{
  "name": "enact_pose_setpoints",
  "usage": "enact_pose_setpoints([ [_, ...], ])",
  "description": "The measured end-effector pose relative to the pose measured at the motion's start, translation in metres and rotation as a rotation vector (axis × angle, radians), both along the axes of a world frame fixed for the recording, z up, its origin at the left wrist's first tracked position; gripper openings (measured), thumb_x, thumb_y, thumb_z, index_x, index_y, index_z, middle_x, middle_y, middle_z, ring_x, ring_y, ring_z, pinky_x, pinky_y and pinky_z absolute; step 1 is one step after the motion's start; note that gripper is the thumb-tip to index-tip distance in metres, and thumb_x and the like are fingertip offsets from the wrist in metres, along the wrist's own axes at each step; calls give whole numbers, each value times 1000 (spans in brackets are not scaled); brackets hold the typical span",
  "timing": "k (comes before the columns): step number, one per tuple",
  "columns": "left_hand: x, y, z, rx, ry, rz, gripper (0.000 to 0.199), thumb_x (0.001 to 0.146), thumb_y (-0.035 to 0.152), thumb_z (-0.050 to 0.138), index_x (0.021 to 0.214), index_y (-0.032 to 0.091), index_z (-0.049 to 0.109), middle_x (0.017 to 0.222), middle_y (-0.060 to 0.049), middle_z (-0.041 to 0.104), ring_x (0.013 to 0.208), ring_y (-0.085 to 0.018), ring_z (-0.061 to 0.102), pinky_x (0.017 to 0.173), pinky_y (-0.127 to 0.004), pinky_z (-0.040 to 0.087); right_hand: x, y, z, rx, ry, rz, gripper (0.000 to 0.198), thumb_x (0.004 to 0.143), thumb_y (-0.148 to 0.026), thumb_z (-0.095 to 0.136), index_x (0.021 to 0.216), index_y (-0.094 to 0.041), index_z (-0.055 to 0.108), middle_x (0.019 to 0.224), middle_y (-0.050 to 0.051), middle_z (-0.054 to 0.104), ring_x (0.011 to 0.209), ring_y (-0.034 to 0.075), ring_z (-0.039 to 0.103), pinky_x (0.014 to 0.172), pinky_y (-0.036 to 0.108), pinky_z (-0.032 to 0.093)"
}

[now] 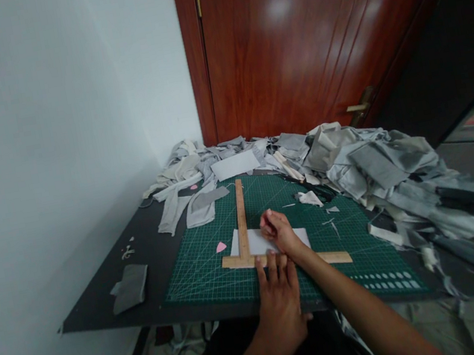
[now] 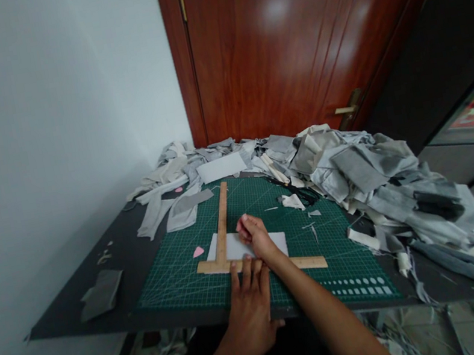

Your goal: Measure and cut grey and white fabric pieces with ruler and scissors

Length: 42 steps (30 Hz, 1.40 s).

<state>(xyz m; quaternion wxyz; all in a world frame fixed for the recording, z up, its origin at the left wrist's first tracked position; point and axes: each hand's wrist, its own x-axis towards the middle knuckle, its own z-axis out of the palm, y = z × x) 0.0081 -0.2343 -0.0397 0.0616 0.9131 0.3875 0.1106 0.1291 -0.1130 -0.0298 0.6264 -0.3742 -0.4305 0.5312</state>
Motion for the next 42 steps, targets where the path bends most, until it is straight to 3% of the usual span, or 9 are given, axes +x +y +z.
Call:
enact_pose_setpoints([
  [6,-1,0,-2,31,17,29,116,67,65,81,156,9,32,164,-22,27,154,-41,12,126,-61,7,3,-3,-1,14,-38,-29,49,80,-69,64,69,-21,58,50,-8,36,42,9,25,43,23,18],
  [13,-10,-3,-9,88,50,94,123,63,55,89,157,3,28,164,-25,24,154,-38,15,127,-49,17,2,-4,-2,16,-161,26,46,79,-67,64,70,-22,56,50,-9,33,42,9,26,42,23,18],
  [21,-12,-2,-11,43,-47,79,110,75,67,73,155,2,34,162,-25,29,153,-39,19,126,-52,20,-3,-13,1,40,-442,40,38,83,-57,67,74,-22,59,57,-7,43,50,11,35,47,24,27],
  [27,-13,1,-12,13,-23,38,107,79,69,68,155,1,34,162,-27,27,154,-41,16,125,-55,18,-13,1,-1,11,-647,48,26,75,-42,76,74,-19,63,65,-4,56,57,11,46,54,24,36],
  [33,-13,2,-13,-5,10,16,104,81,64,67,155,0,32,163,-28,24,153,-43,15,125,-57,17,-15,21,8,-35,-804,116,29,60,-23,86,80,-19,66,61,-9,55,55,11,48,52,23,35],
  [42,-12,0,-19,6,5,13,99,82,59,66,154,-1,34,163,-27,22,153,-45,14,125,-57,18,-22,14,13,-22,-946,70,29,72,-15,78,99,-22,71,65,-6,59,58,13,53,56,25,38],
])
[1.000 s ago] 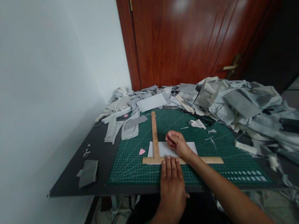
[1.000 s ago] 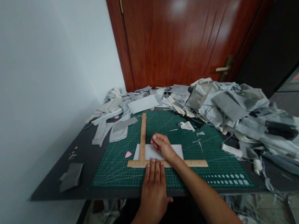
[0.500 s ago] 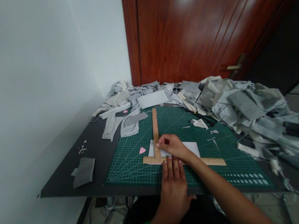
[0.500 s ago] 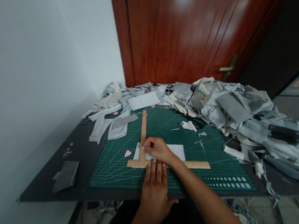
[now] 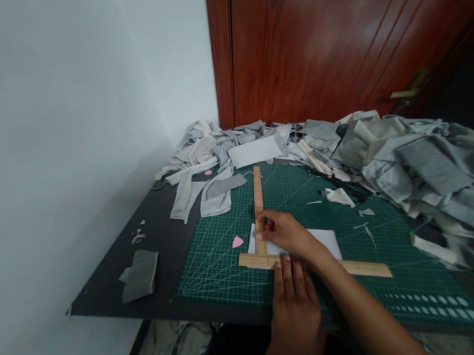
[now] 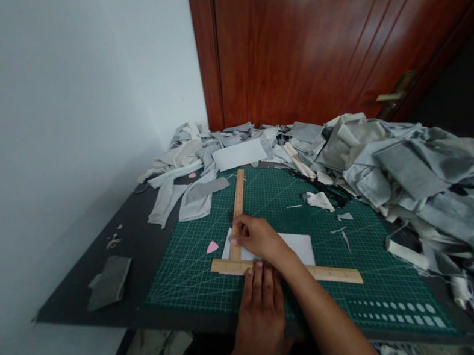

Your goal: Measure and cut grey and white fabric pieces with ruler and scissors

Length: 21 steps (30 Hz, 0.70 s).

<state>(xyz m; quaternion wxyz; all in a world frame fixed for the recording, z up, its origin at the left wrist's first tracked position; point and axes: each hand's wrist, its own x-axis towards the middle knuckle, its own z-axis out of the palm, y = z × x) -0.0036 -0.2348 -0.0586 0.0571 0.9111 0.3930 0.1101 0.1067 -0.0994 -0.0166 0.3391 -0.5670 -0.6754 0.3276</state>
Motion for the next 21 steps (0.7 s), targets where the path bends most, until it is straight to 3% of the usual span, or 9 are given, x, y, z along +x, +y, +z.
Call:
enact_pose_setpoints([
  [6,1,-1,1,12,24,-13,96,84,58,64,153,-3,35,161,-29,26,152,-45,16,124,-57,17,-6,-5,2,73,-215,-7,22,79,-21,77,101,-22,75,74,0,66,65,17,59,62,29,42],
  [9,1,-1,4,13,40,-24,95,85,59,62,154,-2,35,161,-28,28,153,-44,17,125,-57,16,-4,-8,1,132,-356,-50,27,80,-28,79,107,-24,75,92,6,69,79,22,64,71,33,45],
  [14,1,-1,6,13,31,-20,94,85,57,64,152,-4,38,161,-28,27,153,-44,15,125,-57,14,-3,-10,-1,196,-346,-43,30,82,-26,77,111,-22,73,118,11,66,105,27,64,92,39,49],
  [21,2,-1,0,60,10,-28,95,84,57,65,151,-4,39,159,-29,32,152,-44,21,125,-57,15,-7,-11,-1,224,-426,-57,24,83,-26,77,107,-20,76,136,16,62,122,33,60,102,48,49],
])
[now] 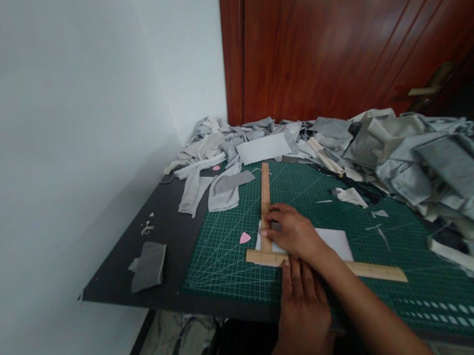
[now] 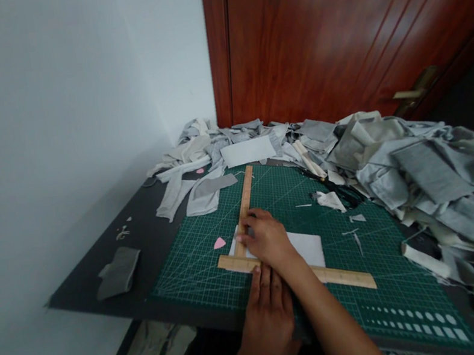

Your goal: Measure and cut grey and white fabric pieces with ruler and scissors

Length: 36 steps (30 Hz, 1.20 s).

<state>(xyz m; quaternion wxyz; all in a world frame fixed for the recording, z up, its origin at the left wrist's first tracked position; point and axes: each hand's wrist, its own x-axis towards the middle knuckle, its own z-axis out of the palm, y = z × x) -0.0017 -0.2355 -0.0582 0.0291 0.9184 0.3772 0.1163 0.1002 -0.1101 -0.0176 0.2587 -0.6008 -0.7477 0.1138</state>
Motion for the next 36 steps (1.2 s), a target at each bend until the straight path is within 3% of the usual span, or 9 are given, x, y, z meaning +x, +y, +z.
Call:
enact_pose_setpoints([
  [6,0,1,-3,59,6,0,96,81,64,66,148,-2,46,154,-29,41,147,-45,33,122,-59,19,-4,-7,13,-14,-146,76,24,89,-23,68,112,-17,71,147,18,56,128,36,56,103,51,47],
  [12,0,1,-1,97,10,-7,93,82,63,64,143,-6,50,151,-31,45,143,-45,40,118,-57,28,-8,-12,24,-37,-298,128,49,96,-25,56,143,-15,53,148,14,57,129,31,54,105,47,42],
  [17,2,2,-3,93,23,11,95,80,64,66,143,-5,50,150,-31,46,141,-45,43,116,-57,31,-6,-12,21,-55,-327,136,42,97,-26,54,138,-19,61,151,12,55,131,30,52,106,44,41],
  [36,2,1,-8,160,3,12,101,74,67,72,142,-5,52,148,-32,47,140,-47,43,117,-58,29,-2,-8,14,-31,-221,152,42,95,-23,58,135,-15,64,148,16,57,132,31,53,110,45,41],
])
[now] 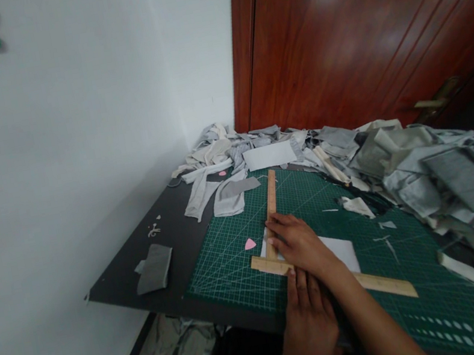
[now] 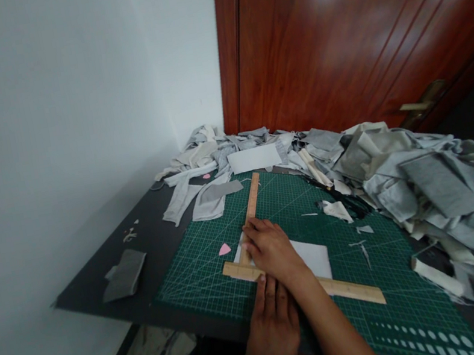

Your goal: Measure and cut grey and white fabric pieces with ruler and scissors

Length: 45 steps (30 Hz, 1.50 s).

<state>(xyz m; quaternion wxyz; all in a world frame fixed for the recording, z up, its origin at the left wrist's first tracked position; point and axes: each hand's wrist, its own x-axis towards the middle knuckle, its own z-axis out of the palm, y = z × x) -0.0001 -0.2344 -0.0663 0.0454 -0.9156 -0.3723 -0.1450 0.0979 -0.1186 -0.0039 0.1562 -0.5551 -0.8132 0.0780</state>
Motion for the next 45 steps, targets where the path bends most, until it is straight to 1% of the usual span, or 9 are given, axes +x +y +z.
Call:
enact_pose_setpoints([
  [7,-2,0,3,14,5,-6,99,74,66,71,141,-4,53,150,-32,46,141,-48,41,118,-58,24,2,3,-5,12,44,1,40,93,-22,60,133,-17,66,147,16,58,132,30,55,108,45,44],
  [12,-2,-1,3,30,-6,4,96,77,67,67,141,-4,53,150,-31,47,140,-47,42,119,-57,22,3,4,-6,0,69,0,41,91,-20,62,131,-15,67,147,16,58,134,31,53,110,45,42],
  [19,-3,-2,2,46,-24,3,96,79,68,65,142,-3,52,151,-31,45,143,-47,38,120,-60,16,3,4,-6,-16,82,-10,40,92,-22,62,131,-16,67,148,15,58,135,30,52,111,46,41],
  [24,-2,-2,4,-3,-18,1,94,80,63,66,143,-4,50,152,-31,43,143,-46,37,120,-59,19,3,3,-6,-12,106,-20,39,92,-21,62,130,-18,67,148,14,58,135,29,52,110,46,42],
  [27,-1,-2,3,0,-17,13,96,79,65,66,143,-5,50,153,-31,42,143,-46,37,120,-58,21,3,3,-5,-22,118,-26,38,91,-21,63,129,-18,68,147,14,59,135,30,52,111,47,41],
  [32,0,-2,-1,12,-18,16,100,75,66,70,144,-4,50,152,-31,44,144,-46,37,121,-58,19,3,3,-5,-16,130,-19,36,91,-21,63,127,-18,69,145,15,60,133,29,54,109,46,43],
  [37,-1,-2,-3,41,-38,11,100,75,65,70,144,-4,49,152,-31,43,145,-47,34,121,-58,17,2,2,-2,-15,102,-24,36,92,-22,62,127,-16,69,146,16,59,133,30,55,109,45,43],
  [41,-2,-2,2,27,-24,6,100,75,68,70,142,-4,51,152,-31,44,144,-46,36,121,-57,20,-1,-1,4,-20,34,-45,38,91,-23,62,128,-18,68,148,14,58,132,30,55,108,46,42],
  [45,-3,-3,6,2,-13,4,98,78,67,68,142,-4,51,152,-30,44,145,-45,36,121,-57,21,-1,-6,9,-55,14,-44,42,90,-28,63,132,-20,66,152,12,55,135,31,52,108,48,40],
])
